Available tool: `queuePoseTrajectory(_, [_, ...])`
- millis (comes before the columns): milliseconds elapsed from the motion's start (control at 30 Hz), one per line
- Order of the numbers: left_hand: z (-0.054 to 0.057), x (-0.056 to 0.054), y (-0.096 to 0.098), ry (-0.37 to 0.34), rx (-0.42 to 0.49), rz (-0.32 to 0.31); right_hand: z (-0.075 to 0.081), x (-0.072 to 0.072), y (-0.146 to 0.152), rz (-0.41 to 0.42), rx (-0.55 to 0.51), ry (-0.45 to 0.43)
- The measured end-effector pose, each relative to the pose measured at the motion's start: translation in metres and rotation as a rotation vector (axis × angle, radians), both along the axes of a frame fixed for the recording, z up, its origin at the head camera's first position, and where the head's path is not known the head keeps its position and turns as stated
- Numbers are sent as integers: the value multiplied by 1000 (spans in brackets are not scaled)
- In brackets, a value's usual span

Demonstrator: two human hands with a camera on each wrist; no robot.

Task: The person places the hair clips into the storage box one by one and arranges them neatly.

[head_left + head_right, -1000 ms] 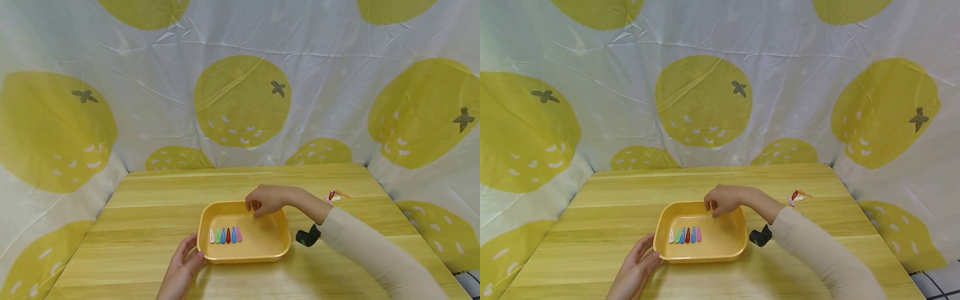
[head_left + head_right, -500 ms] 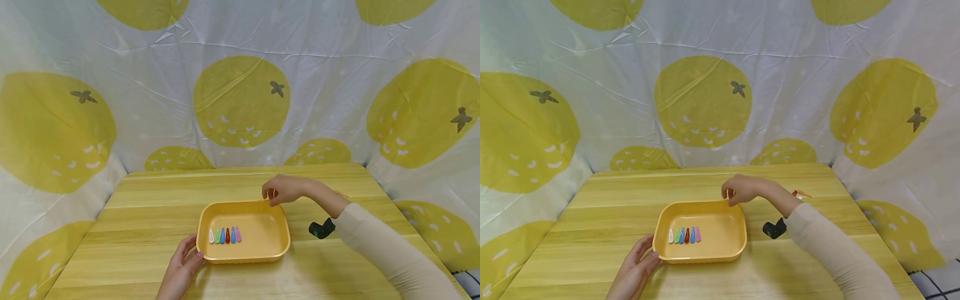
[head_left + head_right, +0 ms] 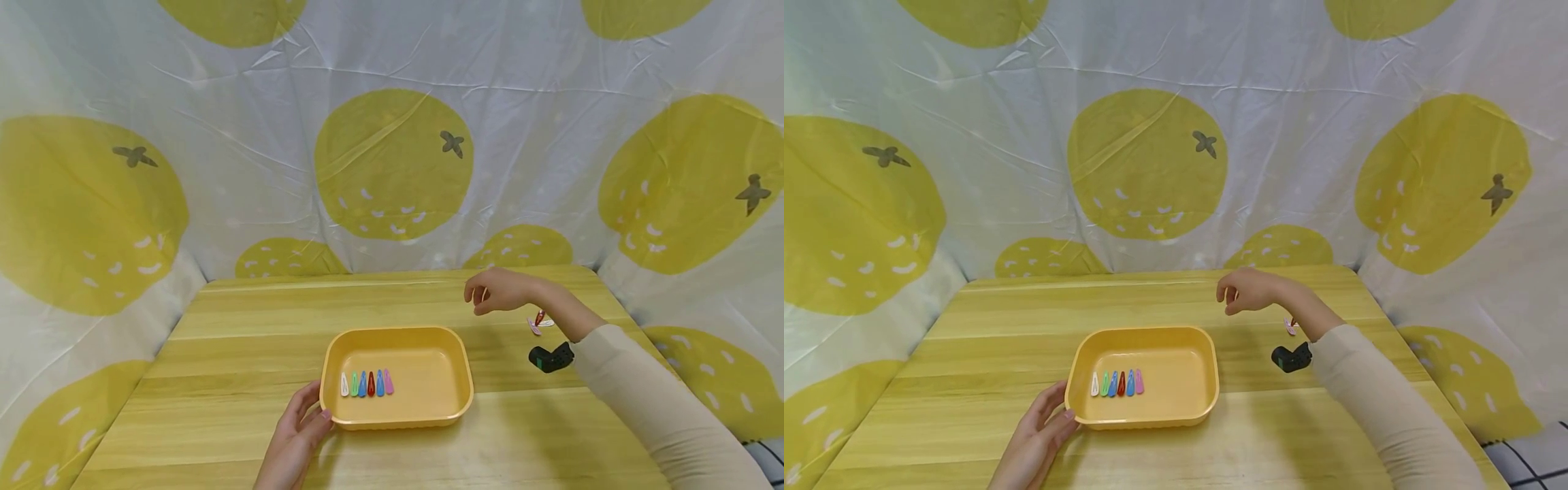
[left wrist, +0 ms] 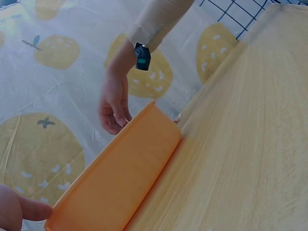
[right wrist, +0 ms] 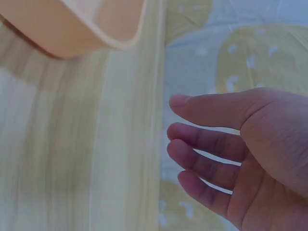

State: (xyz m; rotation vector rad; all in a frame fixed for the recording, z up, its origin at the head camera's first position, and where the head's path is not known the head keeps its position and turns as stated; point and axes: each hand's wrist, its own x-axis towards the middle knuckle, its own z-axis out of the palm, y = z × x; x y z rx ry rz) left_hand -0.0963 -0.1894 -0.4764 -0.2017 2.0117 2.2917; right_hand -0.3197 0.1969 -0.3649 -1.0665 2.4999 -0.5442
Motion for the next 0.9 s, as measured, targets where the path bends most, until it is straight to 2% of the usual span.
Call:
queuePoseTrajectory(233, [-1,1,0,3,10,1,-1,-8,31,-89,-27,-49])
queuePoseTrajectory(500, [-2,1,0,4,12,-4,-9,-12,69,-195,-65,-17])
queuePoseTrajectory(600, [-2,1,0,0,9,-3,-15,-13,82,-238,-79,-14])
queuePoseTrajectory(900, [-1,-1,0,-7,13,3,-39,-13,110,-272,-38,26])
